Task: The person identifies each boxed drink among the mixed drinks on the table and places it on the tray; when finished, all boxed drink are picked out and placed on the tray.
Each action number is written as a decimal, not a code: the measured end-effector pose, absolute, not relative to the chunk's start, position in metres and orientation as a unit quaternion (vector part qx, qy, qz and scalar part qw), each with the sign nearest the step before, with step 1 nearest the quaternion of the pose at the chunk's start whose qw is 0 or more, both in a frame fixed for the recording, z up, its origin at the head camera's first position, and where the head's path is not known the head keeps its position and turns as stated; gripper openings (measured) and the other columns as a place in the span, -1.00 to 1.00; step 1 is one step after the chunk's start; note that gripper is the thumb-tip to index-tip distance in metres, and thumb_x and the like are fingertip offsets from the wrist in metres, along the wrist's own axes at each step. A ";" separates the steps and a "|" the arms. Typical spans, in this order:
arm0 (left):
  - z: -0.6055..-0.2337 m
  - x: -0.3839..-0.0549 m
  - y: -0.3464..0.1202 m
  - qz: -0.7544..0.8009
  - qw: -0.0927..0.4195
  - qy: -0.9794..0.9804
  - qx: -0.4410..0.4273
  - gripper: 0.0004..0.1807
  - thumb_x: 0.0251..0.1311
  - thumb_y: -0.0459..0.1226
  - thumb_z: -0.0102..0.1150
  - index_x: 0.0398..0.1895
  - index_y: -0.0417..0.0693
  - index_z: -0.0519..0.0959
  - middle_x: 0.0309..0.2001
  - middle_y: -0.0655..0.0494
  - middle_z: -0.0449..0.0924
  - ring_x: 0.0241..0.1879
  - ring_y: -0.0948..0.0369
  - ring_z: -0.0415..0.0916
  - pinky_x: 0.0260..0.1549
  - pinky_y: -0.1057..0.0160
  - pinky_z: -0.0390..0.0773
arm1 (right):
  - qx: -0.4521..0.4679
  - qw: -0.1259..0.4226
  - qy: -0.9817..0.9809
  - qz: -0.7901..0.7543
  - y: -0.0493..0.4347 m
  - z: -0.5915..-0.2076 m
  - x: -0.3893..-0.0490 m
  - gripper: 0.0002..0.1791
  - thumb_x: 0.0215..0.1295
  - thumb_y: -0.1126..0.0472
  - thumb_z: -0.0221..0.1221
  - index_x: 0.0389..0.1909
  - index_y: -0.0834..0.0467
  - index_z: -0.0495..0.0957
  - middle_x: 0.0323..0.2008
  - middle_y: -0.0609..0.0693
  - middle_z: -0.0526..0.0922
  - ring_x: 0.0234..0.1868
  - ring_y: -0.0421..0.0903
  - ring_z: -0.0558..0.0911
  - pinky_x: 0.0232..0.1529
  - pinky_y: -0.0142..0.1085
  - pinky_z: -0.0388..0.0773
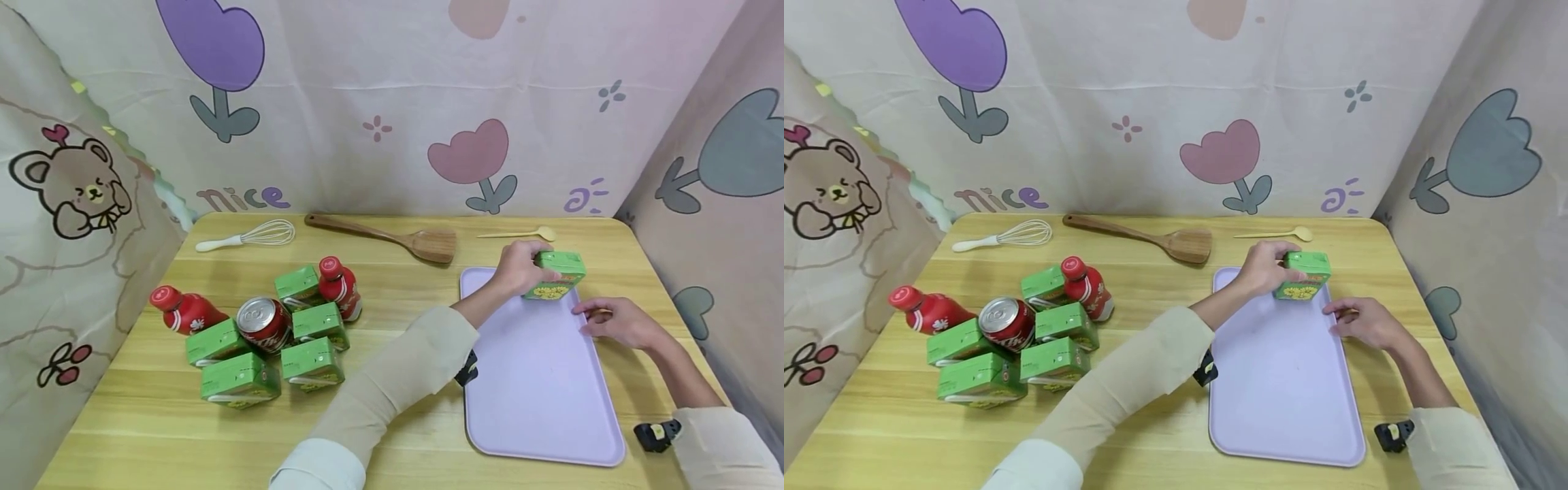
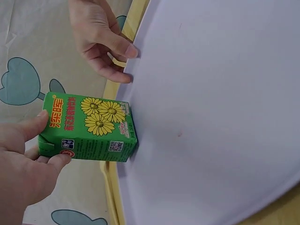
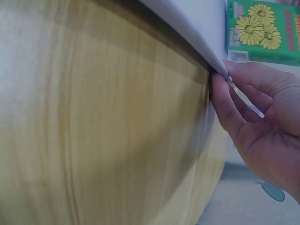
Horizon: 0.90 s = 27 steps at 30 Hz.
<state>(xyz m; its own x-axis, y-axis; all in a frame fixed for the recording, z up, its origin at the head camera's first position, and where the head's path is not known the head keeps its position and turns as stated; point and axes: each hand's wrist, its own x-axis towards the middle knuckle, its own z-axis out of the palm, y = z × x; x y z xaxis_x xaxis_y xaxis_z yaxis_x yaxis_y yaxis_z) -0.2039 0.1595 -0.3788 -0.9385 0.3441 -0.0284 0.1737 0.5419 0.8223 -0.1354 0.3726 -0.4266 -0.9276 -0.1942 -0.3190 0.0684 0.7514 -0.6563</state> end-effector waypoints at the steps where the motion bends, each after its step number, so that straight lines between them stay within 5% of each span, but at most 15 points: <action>1: -0.379 -0.204 0.160 0.456 0.095 0.873 0.145 -0.47 -0.08 -0.18 0.46 0.06 0.17 0.59 0.01 0.31 0.64 -0.12 0.42 0.54 -0.19 0.58 0.48 | -0.035 0.187 0.917 -0.350 0.372 -0.426 -0.136 -0.55 0.12 0.31 0.28 0.02 0.42 0.49 -0.17 0.24 0.56 -0.29 -0.24 0.52 -0.37 -0.41 0.59; 18: -0.383 -0.208 0.163 0.443 0.122 0.874 0.156 -0.43 -0.08 -0.13 0.45 0.11 0.24 0.55 0.04 0.31 0.62 -0.09 0.41 0.54 -0.16 0.54 0.49 | -0.030 0.198 0.914 -0.353 0.375 -0.426 -0.135 -0.52 0.10 0.25 0.31 0.02 0.40 0.50 -0.19 0.20 0.56 -0.30 -0.21 0.51 -0.37 -0.39 0.60; 27: -0.381 -0.207 0.151 0.445 0.124 0.869 0.176 -0.29 -0.09 -0.11 0.45 0.22 0.23 0.43 0.19 0.34 0.51 0.17 0.39 0.44 0.12 0.44 0.43 | -0.035 0.200 0.917 -0.345 0.376 -0.428 -0.136 -0.52 0.13 0.23 0.29 0.04 0.37 0.49 -0.16 0.20 0.55 -0.29 -0.24 0.50 -0.36 -0.40 0.58</action>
